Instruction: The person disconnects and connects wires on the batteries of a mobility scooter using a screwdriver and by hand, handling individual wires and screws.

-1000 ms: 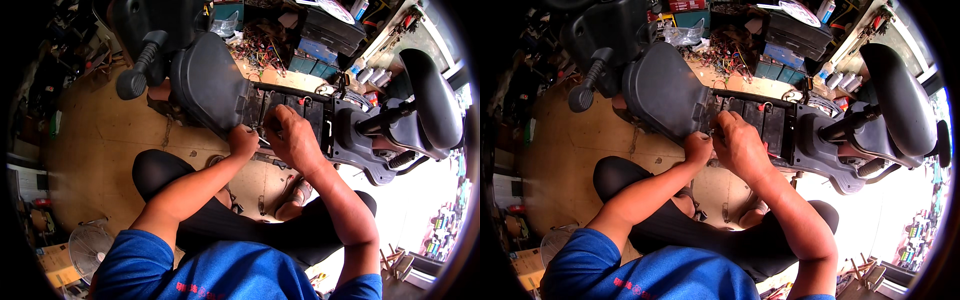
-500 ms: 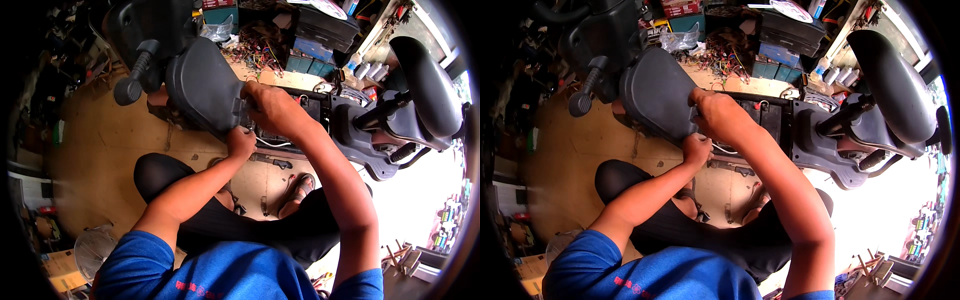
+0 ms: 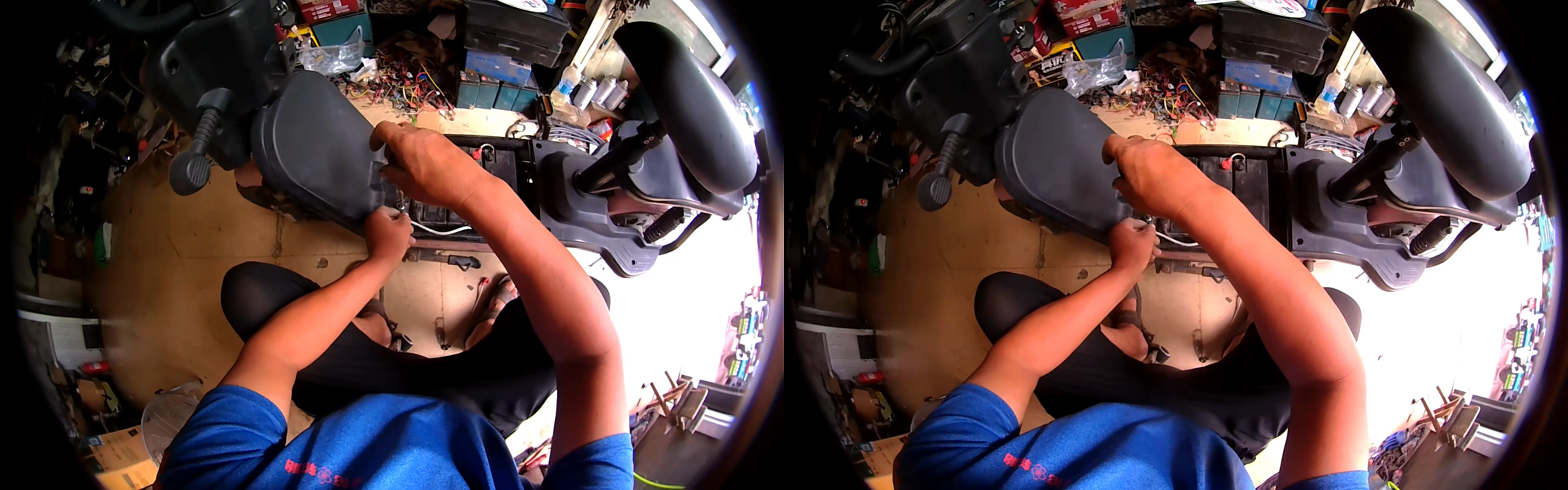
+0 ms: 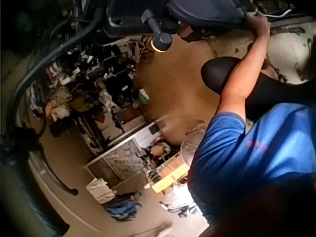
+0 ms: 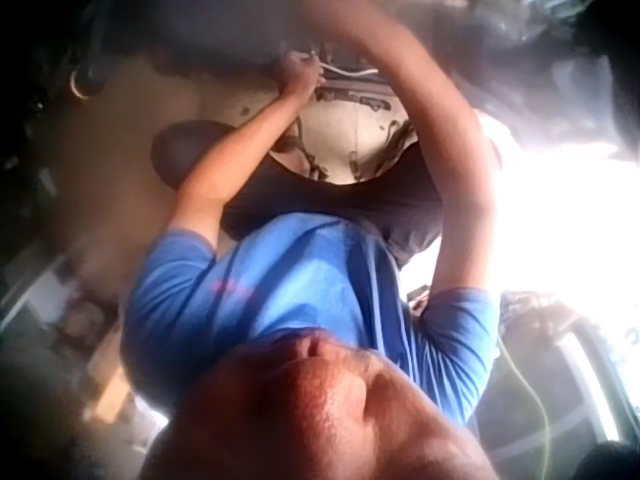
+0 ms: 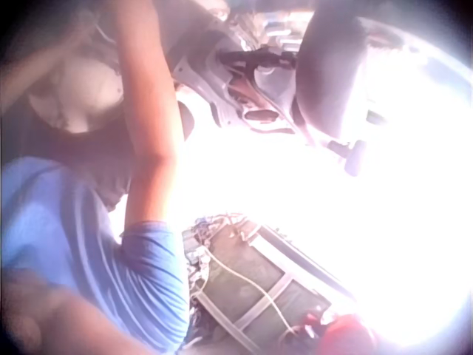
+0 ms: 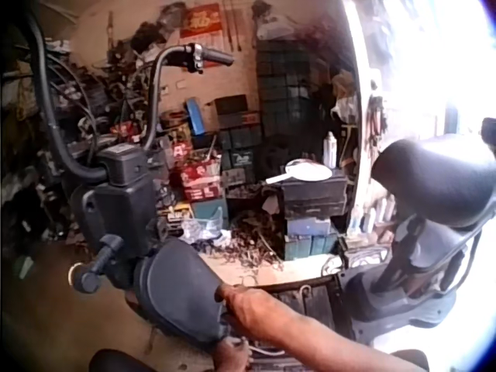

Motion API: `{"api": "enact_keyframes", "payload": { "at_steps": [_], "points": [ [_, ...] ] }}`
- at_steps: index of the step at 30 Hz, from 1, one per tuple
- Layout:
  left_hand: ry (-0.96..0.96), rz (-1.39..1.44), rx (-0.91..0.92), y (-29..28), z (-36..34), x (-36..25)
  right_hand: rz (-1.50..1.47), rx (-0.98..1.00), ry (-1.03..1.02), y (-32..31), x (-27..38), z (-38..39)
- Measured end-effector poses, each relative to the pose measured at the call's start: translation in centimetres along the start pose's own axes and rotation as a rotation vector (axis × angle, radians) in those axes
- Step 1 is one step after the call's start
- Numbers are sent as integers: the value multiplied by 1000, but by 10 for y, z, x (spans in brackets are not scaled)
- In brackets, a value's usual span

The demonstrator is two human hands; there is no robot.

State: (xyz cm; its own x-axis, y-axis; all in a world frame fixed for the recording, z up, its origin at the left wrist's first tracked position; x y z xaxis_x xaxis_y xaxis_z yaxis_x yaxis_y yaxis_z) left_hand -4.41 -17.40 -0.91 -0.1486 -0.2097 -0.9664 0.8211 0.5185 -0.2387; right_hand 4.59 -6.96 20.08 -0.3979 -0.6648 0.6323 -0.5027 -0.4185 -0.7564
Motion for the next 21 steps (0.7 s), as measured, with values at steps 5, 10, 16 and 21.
{"api": "enact_keyframes", "payload": {
  "at_steps": [5, 10, 16, 21],
  "points": [
    [33, 10, -28, 1, -2, 5, 25, 20, 27, -6, 1, 6],
    [48, 0, -36, 2, -3, 8, -35, -13, 61, -9, -5, 13],
    [62, -16, -26, 2, -3, 7, -10, -41, 85, -10, -8, 14],
    [21, 24, 10, 0, -2, 1, 226, -60, -42, 4, 8, 16]
  ]
}}
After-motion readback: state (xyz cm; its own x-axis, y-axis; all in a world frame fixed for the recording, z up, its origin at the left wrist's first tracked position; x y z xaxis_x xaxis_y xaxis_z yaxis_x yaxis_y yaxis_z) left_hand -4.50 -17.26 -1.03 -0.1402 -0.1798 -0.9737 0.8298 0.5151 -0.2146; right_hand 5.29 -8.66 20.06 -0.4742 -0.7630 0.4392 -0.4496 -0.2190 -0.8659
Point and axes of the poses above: each hand's wrist, its own z-axis away from the middle knuckle, its own y-axis out of the palm, x = y × z, the point moved 4 cm from there along -z, towards the middle knuckle, and after that the axes turned 14 degrees about y, right-handed, at the moved point
